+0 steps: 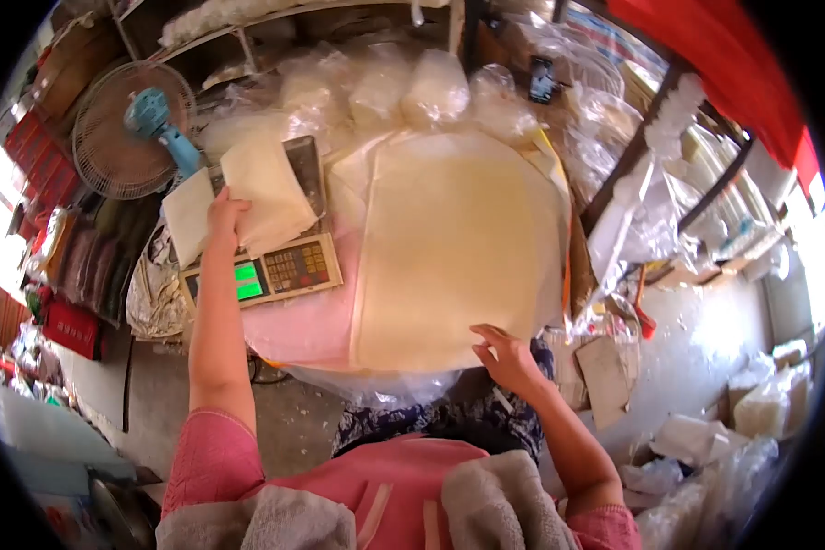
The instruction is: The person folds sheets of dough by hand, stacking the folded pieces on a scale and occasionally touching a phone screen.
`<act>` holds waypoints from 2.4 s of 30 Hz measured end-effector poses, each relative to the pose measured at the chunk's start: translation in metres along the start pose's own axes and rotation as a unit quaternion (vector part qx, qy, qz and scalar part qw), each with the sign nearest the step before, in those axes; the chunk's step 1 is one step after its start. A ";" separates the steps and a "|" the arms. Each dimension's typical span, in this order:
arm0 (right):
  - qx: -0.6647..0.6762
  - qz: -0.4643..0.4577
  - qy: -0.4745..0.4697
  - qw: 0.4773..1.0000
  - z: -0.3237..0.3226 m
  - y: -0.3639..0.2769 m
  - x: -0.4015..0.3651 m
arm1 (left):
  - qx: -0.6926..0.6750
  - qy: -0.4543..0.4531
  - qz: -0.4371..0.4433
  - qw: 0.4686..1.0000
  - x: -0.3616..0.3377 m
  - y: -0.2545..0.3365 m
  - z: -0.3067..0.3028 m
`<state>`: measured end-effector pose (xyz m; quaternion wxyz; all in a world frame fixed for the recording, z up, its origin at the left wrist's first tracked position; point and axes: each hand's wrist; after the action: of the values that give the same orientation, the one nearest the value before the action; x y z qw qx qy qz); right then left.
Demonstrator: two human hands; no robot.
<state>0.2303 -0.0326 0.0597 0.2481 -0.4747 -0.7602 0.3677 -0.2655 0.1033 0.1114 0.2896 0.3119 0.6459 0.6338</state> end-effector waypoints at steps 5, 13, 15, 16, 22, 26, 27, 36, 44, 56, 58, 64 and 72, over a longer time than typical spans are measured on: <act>-0.125 -0.097 -0.024 0.987 0.025 0.008 -0.004 | 0.014 -0.051 0.034 0.998 0.019 -0.005 -0.006; -0.311 -0.173 -0.039 0.934 0.047 0.025 0.000 | 0.237 0.113 0.399 0.878 -0.108 0.015 0.017; -0.298 -0.180 -0.041 0.937 0.042 0.023 -0.001 | 0.230 0.044 0.381 0.894 -0.143 -0.008 0.016; -0.291 -0.185 -0.040 0.938 0.040 0.024 -0.002 | 0.152 -0.001 0.309 0.939 -0.158 -0.026 0.019; -0.211 -0.172 0.017 0.962 0.020 0.011 0.003 | 0.201 -0.220 -0.057 0.953 -0.215 -0.096 0.015; -0.158 -0.130 0.033 0.978 0.015 0.003 0.006 | 0.090 -0.263 -0.274 0.921 -0.239 -0.080 0.029; -0.155 -0.127 0.028 0.979 0.013 0.003 0.008 | 0.054 -0.258 -0.256 0.930 -0.242 -0.084 0.029; -0.133 -0.118 -0.027 0.984 0.013 0.000 0.009 | -0.163 -0.242 -0.216 0.932 -0.256 -0.093 0.034; -0.144 -0.178 0.009 0.973 0.071 -0.033 0.041 | -0.083 -0.253 -0.090 0.960 -0.263 -0.086 0.047; -0.050 -0.210 0.020 0.976 0.090 -0.023 0.062 | -0.056 -0.265 -0.221 0.937 -0.251 -0.097 0.054; -0.031 -0.188 -0.007 0.982 0.083 -0.023 0.067 | 0.055 -0.275 -0.169 0.945 -0.247 -0.102 0.055; 0.069 -0.046 0.286 0.955 0.008 -0.012 0.128 | 0.214 -0.202 0.000 0.956 -0.253 -0.096 0.051; 0.025 -0.113 0.084 0.990 0.059 -0.022 0.079 | 0.517 -0.248 0.319 0.755 -0.268 -0.083 0.077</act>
<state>0.1419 0.0136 0.0441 0.3627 -0.4084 -0.7762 0.3149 -0.0382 -0.0544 0.0204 0.0149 0.7482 0.6438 0.1595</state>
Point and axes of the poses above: each hand's wrist, its own x-axis towards the middle knuckle, its own z-axis out of the palm, y = z × x, and after that the axes turned 5 degrees about x, right-handed
